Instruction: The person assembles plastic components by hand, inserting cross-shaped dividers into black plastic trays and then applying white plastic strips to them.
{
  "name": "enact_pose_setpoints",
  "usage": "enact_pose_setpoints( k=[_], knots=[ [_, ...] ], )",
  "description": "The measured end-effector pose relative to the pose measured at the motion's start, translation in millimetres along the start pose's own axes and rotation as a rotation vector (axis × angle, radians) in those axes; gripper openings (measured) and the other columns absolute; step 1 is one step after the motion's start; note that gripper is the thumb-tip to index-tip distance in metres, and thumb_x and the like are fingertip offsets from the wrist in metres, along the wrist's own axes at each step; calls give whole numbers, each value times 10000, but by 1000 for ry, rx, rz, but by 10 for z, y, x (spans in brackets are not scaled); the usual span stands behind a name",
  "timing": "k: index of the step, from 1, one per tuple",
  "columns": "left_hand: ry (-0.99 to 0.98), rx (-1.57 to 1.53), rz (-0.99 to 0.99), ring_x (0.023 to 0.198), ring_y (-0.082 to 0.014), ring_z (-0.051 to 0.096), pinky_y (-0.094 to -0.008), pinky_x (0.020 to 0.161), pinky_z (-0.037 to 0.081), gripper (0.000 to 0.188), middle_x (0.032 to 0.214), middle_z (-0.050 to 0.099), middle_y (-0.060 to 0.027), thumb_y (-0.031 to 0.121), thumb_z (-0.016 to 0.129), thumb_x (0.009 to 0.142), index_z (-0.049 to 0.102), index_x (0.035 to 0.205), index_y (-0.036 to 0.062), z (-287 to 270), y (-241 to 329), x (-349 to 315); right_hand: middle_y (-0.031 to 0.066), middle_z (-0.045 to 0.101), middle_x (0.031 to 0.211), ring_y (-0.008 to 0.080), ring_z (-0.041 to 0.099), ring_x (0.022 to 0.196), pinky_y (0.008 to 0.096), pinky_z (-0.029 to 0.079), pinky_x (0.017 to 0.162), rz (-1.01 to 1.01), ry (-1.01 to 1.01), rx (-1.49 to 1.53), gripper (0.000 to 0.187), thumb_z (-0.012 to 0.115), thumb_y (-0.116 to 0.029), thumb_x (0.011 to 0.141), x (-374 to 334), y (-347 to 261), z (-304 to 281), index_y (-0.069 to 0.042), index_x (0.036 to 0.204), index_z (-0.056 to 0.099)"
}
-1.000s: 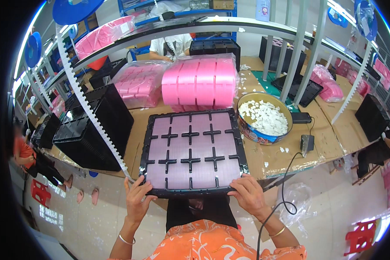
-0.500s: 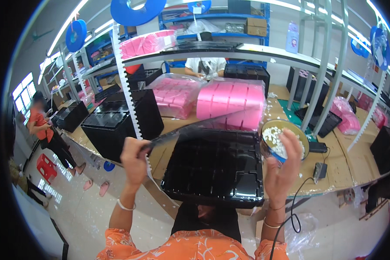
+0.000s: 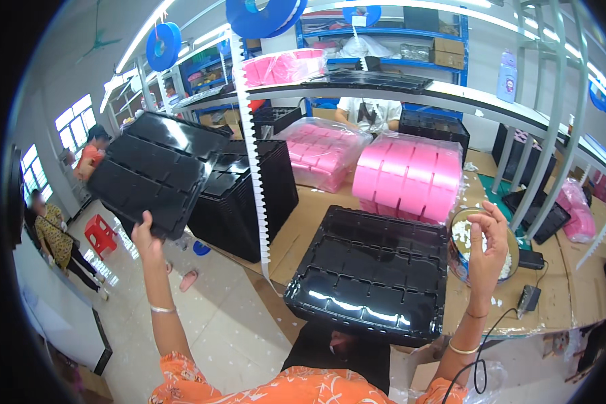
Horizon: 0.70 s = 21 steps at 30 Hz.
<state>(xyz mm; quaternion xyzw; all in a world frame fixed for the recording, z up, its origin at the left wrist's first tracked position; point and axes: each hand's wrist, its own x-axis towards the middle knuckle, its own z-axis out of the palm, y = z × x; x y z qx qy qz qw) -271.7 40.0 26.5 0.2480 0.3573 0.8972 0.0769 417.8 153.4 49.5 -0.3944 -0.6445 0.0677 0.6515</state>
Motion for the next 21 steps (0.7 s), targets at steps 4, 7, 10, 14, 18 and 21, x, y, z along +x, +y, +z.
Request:
enact_pose_setpoints(
  k=[4,7,10,14,18,21],
  knots=[
    [47,111,-248,803,-189,637,-367,652,523,234,929,670,-51,103,742,842,647,1039,22,480,-499,143,107,494,1372,107,572,1067,249,461,895,129,-99,59,125,575,-55,967,197,203,14,2,1035,663],
    [109,587,-320,834,-233,658,-425,720,519,303,903,667,-71,223,710,807,650,1008,4,631,-882,263,104,541,1319,134,616,992,272,493,872,143,-111,66,124,592,-59,944,300,426,81,-11,1022,676],
    [74,809,-84,1145,-367,583,-414,993,435,586,1193,618,-231,240,721,766,536,1196,-113,529,-1380,552,122,570,1290,140,626,1006,273,493,893,172,-142,51,141,596,-61,939,361,823,178,-10,1049,668],
    [140,1120,-98,1468,-417,186,-503,1166,252,940,1566,169,-307,310,701,798,200,1489,-84,1236,-1405,265,125,653,1152,181,632,1045,294,492,937,295,-151,35,255,601,-84,937,388,1396,257,37,1161,616],
    [125,1173,-154,1495,-419,52,-658,1131,197,1027,1599,31,-290,431,702,822,119,1535,-23,1227,-1314,365,150,628,1213,201,603,1125,315,457,995,448,-230,153,384,603,-123,953,404,1875,527,61,1282,525],
    [216,1203,176,1461,-406,198,-574,1138,249,796,1551,223,-279,412,636,895,306,1462,-38,1162,-1161,279,167,589,1286,209,573,1180,325,436,1019,528,-190,281,475,606,-141,957,396,2151,742,64,1355,445]
  ],
)
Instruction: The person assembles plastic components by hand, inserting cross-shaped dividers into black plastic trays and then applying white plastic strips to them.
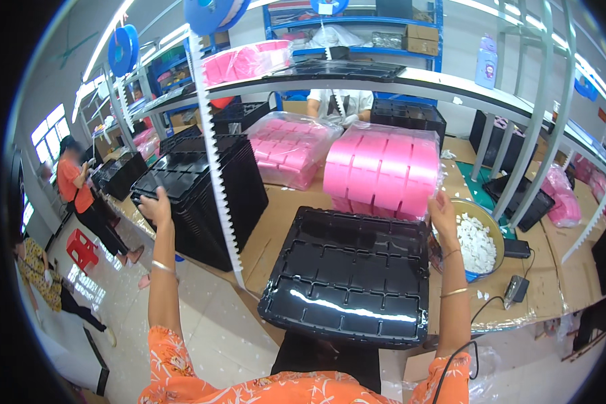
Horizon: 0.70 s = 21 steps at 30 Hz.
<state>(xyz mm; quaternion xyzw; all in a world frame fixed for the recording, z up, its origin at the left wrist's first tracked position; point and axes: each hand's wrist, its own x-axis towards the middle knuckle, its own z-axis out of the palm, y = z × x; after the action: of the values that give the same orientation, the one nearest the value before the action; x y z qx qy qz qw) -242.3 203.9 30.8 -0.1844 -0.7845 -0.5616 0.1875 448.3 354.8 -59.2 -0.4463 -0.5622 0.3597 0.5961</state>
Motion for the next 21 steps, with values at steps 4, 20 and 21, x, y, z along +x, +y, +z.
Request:
enact_pose_setpoints(
  k=[4,20,21],
  knots=[
    [60,-416,693,1316,-346,436,-452,1091,347,413,1365,492,-205,179,572,964,491,1317,-19,-624,780,-1171,191,574,1307,238,556,1211,342,423,1029,-9,51,-75,575,648,-226,939,6,158,71,75,1372,418],
    [-1363,-489,-110,1224,-273,520,-425,1051,396,895,1279,553,-211,479,762,836,323,1459,10,2098,1451,-3008,169,688,1082,222,659,942,356,518,839,-163,168,-447,427,688,-266,918,141,240,216,39,1201,596],
    [-1402,-491,-158,1176,-261,550,-413,1015,432,858,1249,574,-198,457,762,843,350,1440,-1,2104,1542,-3035,169,688,1082,222,659,942,356,518,839,-157,179,-450,427,688,-266,918,145,228,175,39,1201,596]
  ],
)
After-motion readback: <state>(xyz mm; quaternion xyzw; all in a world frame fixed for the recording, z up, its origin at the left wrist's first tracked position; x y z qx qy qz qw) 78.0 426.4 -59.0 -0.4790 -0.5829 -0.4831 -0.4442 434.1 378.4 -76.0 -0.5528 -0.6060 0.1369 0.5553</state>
